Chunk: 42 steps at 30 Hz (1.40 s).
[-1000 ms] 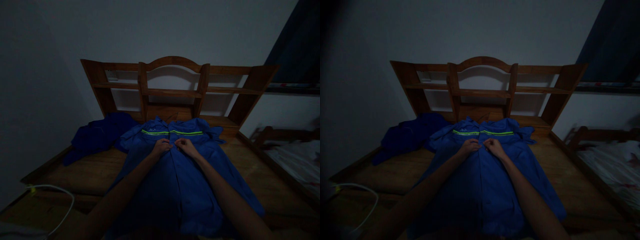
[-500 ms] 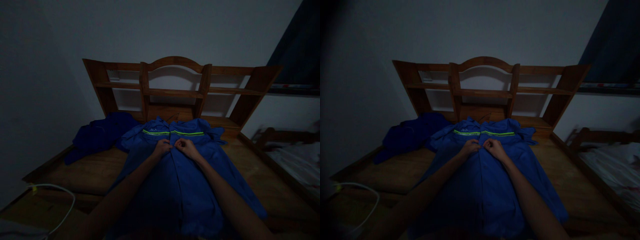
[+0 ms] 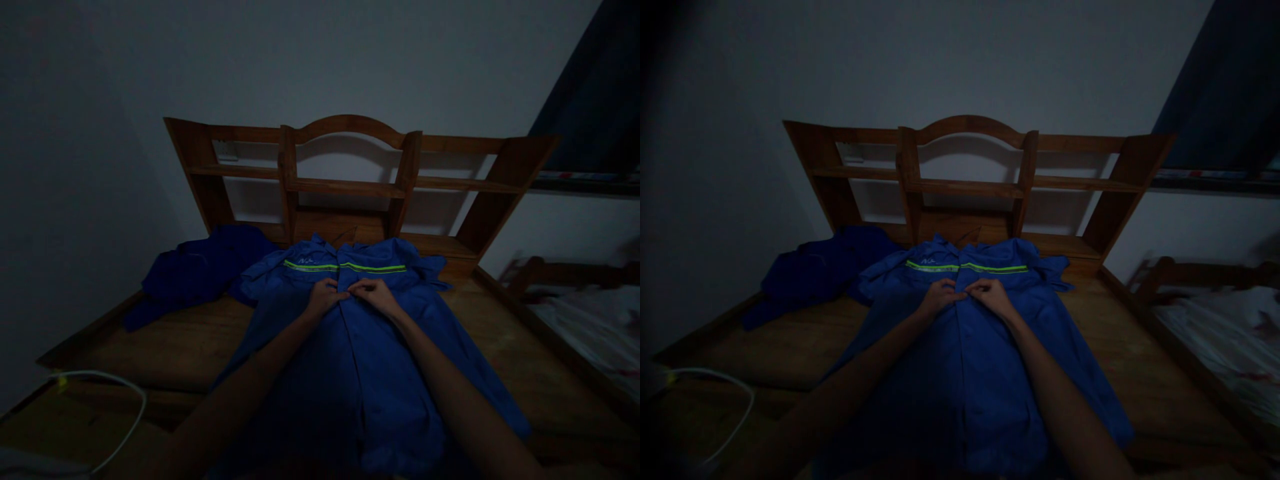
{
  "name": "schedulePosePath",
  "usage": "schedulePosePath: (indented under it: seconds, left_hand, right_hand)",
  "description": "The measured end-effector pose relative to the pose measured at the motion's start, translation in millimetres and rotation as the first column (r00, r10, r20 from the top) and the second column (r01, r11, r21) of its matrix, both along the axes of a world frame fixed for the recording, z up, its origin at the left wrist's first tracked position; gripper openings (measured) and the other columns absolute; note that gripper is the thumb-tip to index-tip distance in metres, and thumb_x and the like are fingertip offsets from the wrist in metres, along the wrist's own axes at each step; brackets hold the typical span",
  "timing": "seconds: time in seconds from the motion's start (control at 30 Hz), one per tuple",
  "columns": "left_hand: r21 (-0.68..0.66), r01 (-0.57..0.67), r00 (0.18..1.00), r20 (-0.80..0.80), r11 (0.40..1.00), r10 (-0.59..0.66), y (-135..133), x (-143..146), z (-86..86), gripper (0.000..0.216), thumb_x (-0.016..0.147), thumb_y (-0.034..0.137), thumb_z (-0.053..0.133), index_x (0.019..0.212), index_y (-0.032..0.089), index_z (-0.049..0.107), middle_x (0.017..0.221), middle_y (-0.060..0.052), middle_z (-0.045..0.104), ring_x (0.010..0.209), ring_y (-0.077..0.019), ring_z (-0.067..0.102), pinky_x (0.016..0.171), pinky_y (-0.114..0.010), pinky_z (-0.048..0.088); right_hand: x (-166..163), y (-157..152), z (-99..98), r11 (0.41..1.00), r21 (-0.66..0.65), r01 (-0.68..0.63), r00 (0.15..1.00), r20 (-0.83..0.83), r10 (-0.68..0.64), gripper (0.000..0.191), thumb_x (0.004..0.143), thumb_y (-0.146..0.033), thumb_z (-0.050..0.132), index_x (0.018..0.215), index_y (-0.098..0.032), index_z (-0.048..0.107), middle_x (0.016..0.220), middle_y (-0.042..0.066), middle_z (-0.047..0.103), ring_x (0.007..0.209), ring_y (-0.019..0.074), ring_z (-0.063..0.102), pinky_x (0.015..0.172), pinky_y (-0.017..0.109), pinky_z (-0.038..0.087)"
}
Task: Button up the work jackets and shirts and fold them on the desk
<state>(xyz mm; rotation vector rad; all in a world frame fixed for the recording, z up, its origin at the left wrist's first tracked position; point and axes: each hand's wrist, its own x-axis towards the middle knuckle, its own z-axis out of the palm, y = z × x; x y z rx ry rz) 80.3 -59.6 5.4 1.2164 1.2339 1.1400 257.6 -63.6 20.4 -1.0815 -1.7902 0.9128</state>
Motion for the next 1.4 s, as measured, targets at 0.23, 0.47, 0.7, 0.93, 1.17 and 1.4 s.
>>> schedulePosePath:
  seconds: [0.23, 0.47, 0.7, 0.93, 1.17, 1.4]
  left_hand:
    - [0.063, -0.011, 0.999, -0.034, 0.998, 0.014, 0.2, 3.5, -7.7, 0.038, 0.054, 0.016, 0.077, 0.086, 0.016, 0.056, 0.062, 0.002, 0.065, 0.052, -0.0134, 0.061, 0.046, -0.02, 0.043]
    - [0.083, -0.014, 0.999, -0.05, 0.996, 0.018, 1.8, 3.9, -9.1, 0.04, 0.052, 0.013, 0.076, 0.087, 0.015, 0.058, 0.064, 0.001, 0.066, 0.054, -0.0147, 0.062, 0.048, -0.021, 0.044]
    - [0.172, 0.034, 0.994, -0.104, 0.985, -0.017, 4.7, 3.4, -12.9, 0.04, 0.056, 0.017, 0.076, 0.092, 0.015, 0.058, 0.065, 0.0, 0.066, 0.053, -0.0132, 0.062, 0.046, -0.019, 0.043]
    - [0.232, 0.066, 0.985, -0.168, 0.97, -0.027, 6.6, 0.6, -11.0, 0.04, 0.056, 0.01, 0.072, 0.094, 0.015, 0.06, 0.066, 0.0, 0.067, 0.054, -0.0131, 0.062, 0.049, -0.019, 0.044]
    - [0.211, 0.042, 0.984, -0.177, 0.977, -0.004, 4.0, -0.8, -2.8, 0.038, 0.056, 0.006, 0.072, 0.091, 0.015, 0.062, 0.073, -0.003, 0.07, 0.061, -0.0147, 0.065, 0.056, -0.022, 0.048]
    - [0.204, 0.048, 0.993, -0.112, 0.978, -0.026, 5.0, -0.4, -3.8, 0.029, 0.056, 0.011, 0.077, 0.082, 0.014, 0.063, 0.072, -0.004, 0.07, 0.063, -0.0157, 0.065, 0.058, -0.024, 0.05]
  right_hand:
    - [0.1, -2.3, 4.1, 0.999, -0.024, -0.04, 0.999, -0.034, 0.039, 0.022, 0.072, -0.032, 0.062, 0.084, -0.017, 0.074, 0.076, 0.003, 0.063, 0.065, 0.0119, 0.054, 0.06, 0.023, 0.041]
    - [-1.3, 1.8, -3.3, 0.998, -0.047, -0.028, 0.999, -0.038, 0.026, 0.027, 0.072, -0.038, 0.064, 0.086, -0.016, 0.071, 0.08, 0.004, 0.067, 0.062, 0.0117, 0.055, 0.059, 0.023, 0.043]
    - [-4.1, 5.1, -8.7, 0.999, -0.022, -0.045, 0.998, -0.036, 0.044, 0.031, 0.07, -0.042, 0.068, 0.085, -0.015, 0.068, 0.077, 0.003, 0.067, 0.06, 0.0111, 0.055, 0.055, 0.021, 0.041]
    - [-4.4, 4.3, -9.3, 0.999, 0.004, -0.036, 0.999, -0.024, 0.036, 0.032, 0.071, -0.044, 0.067, 0.085, -0.016, 0.068, 0.073, 0.002, 0.066, 0.057, 0.0113, 0.055, 0.051, 0.021, 0.04]
    - [-6.1, 2.8, -7.2, 0.998, 0.058, 0.018, 0.999, -0.036, -0.016, 0.031, 0.074, -0.044, 0.064, 0.087, -0.016, 0.068, 0.064, 0.001, 0.063, 0.055, 0.012, 0.055, 0.052, 0.022, 0.04]
    - [-4.0, 2.6, -3.3, 0.997, 0.069, 0.04, 0.999, 0.009, -0.04, 0.031, 0.076, -0.044, 0.061, 0.086, -0.015, 0.069, 0.061, 0.001, 0.062, 0.054, 0.0124, 0.054, 0.051, 0.022, 0.039]
